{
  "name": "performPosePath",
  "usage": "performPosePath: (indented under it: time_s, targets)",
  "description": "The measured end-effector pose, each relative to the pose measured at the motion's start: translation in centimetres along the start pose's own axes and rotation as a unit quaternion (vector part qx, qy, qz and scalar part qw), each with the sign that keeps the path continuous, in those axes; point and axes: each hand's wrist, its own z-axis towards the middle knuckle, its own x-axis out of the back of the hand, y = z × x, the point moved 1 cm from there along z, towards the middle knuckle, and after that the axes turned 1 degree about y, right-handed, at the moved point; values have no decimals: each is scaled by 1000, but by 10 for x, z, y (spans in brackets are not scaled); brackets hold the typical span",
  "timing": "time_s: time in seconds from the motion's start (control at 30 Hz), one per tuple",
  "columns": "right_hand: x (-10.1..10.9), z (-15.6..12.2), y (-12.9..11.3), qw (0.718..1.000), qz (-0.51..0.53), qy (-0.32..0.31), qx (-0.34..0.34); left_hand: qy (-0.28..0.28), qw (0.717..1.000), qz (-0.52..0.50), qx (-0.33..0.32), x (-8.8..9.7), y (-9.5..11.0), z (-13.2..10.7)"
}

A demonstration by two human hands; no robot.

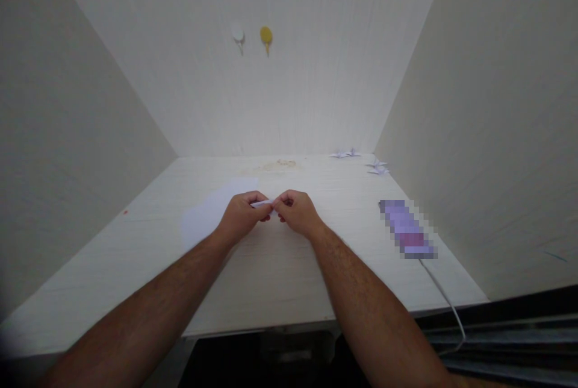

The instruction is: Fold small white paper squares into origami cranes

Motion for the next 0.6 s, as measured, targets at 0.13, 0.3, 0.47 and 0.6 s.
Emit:
performPosePath:
  time_s: [0.13,0.3,0.47,0.6]
  targets:
    - [1,1,3,999,-31,4,13,-12,1000,-16,5,0,-1,0]
    - [1,1,2,999,-29,11,17,-18,997,-78,24,-3,-8,3]
    - [1,0,-1,1000,-2,25,3,-18,985,-164,50,-4,-9,5]
    - [2,1,-1,999,-10,31,13,-29,982,-173,65,-4,-6,3]
